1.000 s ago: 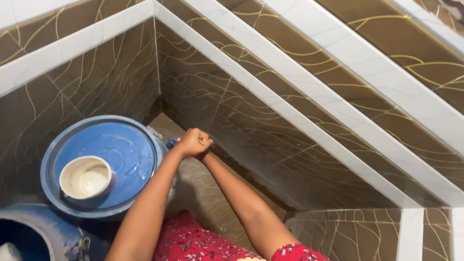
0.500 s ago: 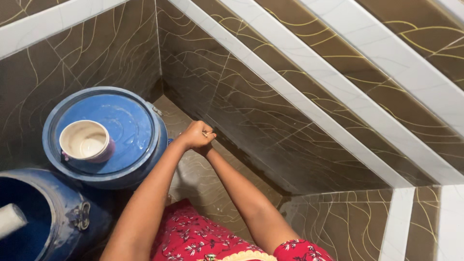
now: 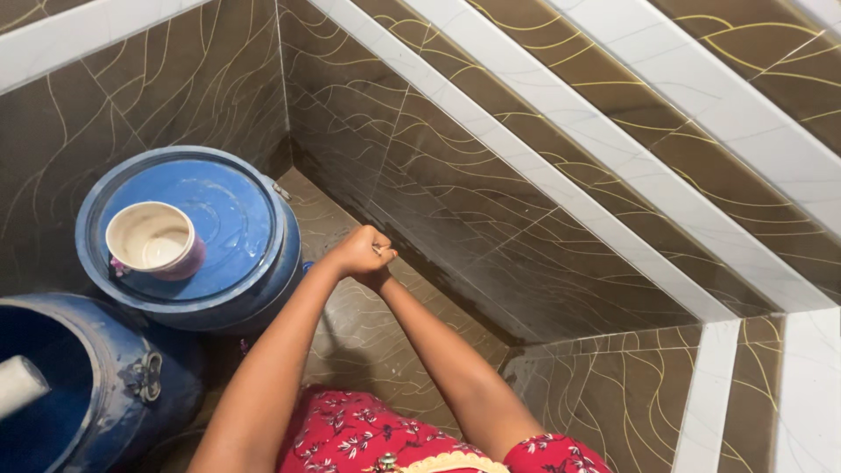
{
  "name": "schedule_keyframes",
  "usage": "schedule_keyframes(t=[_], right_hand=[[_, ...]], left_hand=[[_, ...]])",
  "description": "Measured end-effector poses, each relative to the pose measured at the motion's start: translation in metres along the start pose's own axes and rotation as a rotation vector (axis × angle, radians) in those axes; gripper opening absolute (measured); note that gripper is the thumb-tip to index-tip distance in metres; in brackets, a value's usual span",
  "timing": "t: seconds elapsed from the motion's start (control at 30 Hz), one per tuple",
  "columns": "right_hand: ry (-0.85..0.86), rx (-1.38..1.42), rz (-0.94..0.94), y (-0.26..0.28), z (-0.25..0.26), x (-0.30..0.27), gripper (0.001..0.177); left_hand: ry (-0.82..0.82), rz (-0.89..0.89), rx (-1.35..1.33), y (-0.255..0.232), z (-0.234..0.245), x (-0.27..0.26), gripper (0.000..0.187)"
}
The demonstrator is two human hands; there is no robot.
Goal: The person uses a plunger on a floor drain by hand and then rinses a mop in a bucket of water.
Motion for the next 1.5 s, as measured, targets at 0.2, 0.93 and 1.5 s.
schedule_keyframes(t=[0.2,0.93,1.5], right_hand=[[-0.026,-0.133,-0.056,-0.006,0.005,0.007,0.035],[-0.085,0.120,-0.065,-0.020,0.022,0.093,0.020],[0.032,-0.212,0.012,-0.019,0.020,0.080,0.013]], left_hand=[[0.028,-0.032,-0.046,0.004,0.007,0.019,0.043],[-0.683,0.135,-0.143,0.004,0.085,0.002,0.053],[-0.432,-0.086,-0.150,0.009,0.064,0.018,0.044]])
Point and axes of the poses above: each hand's wrist, its own x-axis towards the middle knuckle, its own z-axis out of the back of the hand, y = z × x, the point moved 7 cm from there along x, towards the middle knuckle, and after that the axes turned 4 degrees about x, right-handed, at the moved point
